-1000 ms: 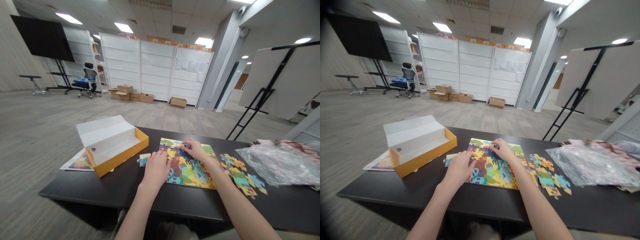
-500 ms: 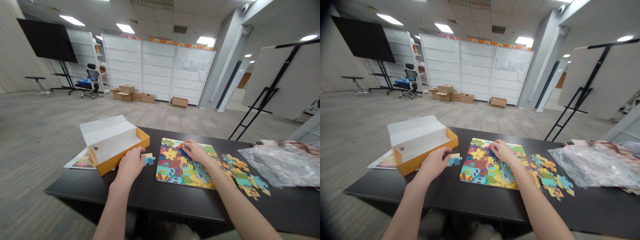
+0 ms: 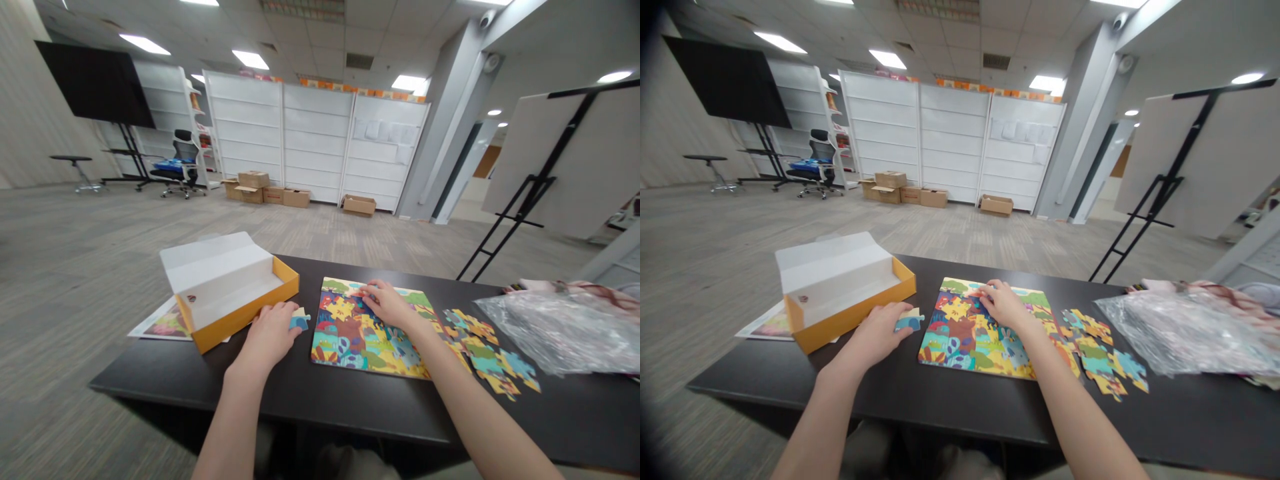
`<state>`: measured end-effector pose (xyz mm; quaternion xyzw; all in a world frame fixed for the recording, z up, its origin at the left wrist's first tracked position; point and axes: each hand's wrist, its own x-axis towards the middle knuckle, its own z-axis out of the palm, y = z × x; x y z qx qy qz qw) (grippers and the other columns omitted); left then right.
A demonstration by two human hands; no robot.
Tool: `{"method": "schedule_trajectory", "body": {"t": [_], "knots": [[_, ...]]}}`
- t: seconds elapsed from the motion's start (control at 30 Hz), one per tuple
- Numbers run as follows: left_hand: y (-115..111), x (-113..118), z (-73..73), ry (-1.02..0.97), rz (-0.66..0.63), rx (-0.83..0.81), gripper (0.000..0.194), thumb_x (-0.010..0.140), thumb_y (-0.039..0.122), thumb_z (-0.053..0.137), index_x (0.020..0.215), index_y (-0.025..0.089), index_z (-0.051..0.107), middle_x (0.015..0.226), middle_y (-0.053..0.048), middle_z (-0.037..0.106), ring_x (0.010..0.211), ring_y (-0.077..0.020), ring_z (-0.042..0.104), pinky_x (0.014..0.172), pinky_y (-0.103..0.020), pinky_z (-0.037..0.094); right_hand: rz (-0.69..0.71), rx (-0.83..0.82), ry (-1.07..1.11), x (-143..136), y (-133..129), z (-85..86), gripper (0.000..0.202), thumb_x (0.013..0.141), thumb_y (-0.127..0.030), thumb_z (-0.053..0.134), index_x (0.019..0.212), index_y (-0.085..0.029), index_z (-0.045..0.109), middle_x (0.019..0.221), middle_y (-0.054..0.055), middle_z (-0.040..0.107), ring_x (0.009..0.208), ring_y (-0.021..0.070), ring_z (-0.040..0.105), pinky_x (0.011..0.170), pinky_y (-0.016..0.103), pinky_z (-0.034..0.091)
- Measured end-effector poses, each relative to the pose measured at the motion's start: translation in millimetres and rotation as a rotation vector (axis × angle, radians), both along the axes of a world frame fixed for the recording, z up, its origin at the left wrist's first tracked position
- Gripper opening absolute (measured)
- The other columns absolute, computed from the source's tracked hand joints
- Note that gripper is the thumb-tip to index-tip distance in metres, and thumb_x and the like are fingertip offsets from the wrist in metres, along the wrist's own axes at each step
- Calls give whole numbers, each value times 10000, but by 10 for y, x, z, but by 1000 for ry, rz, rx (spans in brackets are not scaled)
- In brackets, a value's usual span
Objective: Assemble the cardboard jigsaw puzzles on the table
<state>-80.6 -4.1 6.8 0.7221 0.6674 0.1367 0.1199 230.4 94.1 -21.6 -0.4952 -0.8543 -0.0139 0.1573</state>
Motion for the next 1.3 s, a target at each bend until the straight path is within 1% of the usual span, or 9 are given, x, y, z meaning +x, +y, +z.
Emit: {"method": "schedule_trajectory", "body": {"t": [0.17, 0.4, 0.57, 0.73, 0.9, 1.03, 1.13, 1.2, 1.3], "knots": [[-2, 1, 22, 19, 0, -10, 395, 894, 234, 608, 1288, 221, 622, 1315, -119, 643, 1221, -303, 568, 1062, -412, 422, 70, 1, -10, -15, 15, -12, 386, 1020, -250, 425, 1324, -249, 663, 1332, 129, 612, 1161, 263, 570, 1044, 422, 424], [-2, 19, 34, 45, 3, -42, 408, 901, 249, 620, 1307, 220, 603, 1287, -106, 630, 1216, -289, 564, 1062, -391, 422, 63, -19, -18, -21, 49, -29, 381, 1013, -221, 422, 1296, -223, 677, 1309, 123, 625, 1149, 238, 563, 1047, 396, 417], [-35, 52, 87, 27, 42, -46, 412, 883, 260, 651, 1292, 236, 602, 1277, -98, 609, 1201, -300, 582, 984, -400, 466, 50, -4, -31, -37, 43, -42, 381, 1008, -219, 434, 1298, -233, 681, 1297, 122, 622, 1138, 259, 552, 1031, 406, 431], [-45, 64, 93, -18, 75, -38, 436, 869, 272, 675, 1297, 243, 591, 1280, -87, 584, 1161, -277, 615, 919, -367, 493, 56, 12, -31, -49, 36, -46, 385, 1013, -217, 428, 1293, -259, 688, 1282, 116, 617, 1111, 258, 551, 1020, 406, 438], [-28, 47, 55, -27, 82, -7, 465, 833, 275, 707, 1283, 240, 597, 1271, -85, 603, 1173, -288, 613, 901, -367, 498, 46, 19, -26, -50, 43, -58, 386, 1011, -203, 422, 1281, -256, 693, 1283, 122, 620, 1112, 256, 557, 1020, 407, 437], [-36, 36, 72, -47, 84, 7, 446, 825, 246, 703, 1260, 250, 607, 1238, -77, 655, 1148, -296, 636, 906, -372, 489, 48, 24, -22, -47, 51, -73, 388, 1015, -196, 411, 1275, -241, 695, 1286, 129, 627, 1115, 254, 570, 1020, 407, 437], [-41, 28, 99, -92, 118, 26, 385, 845, 226, 666, 1227, 263, 631, 1193, -75, 699, 1096, -301, 666, 881, -375, 490, 57, 24, -15, -40, 57, -89, 394, 1018, -194, 394, 1272, -230, 693, 1291, 136, 630, 1126, 258, 576, 1026, 419, 437], [-30, 28, 112, -159, 144, 69, 338, 865, 215, 627, 1199, 264, 651, 1110, -75, 734, 1028, -293, 690, 850, -373, 498, 66, 22, 0, -37, 58, -87, 395, 1010, -187, 398, 1269, -231, 693, 1285, 139, 636, 1135, 259, 579, 1031, 430, 436], [11, 57, 114, -399, 144, 180, 309, 861, 212, 614, 1165, 236, 663, 1003, -65, 761, 904, -258, 715, 808, -360, 523, 74, 29, 104, -47, 47, -26, 368, 987, -203, 442, 1260, -209, 690, 1269, 149, 648, 1153, 267, 583, 1036, 447, 440]]}}
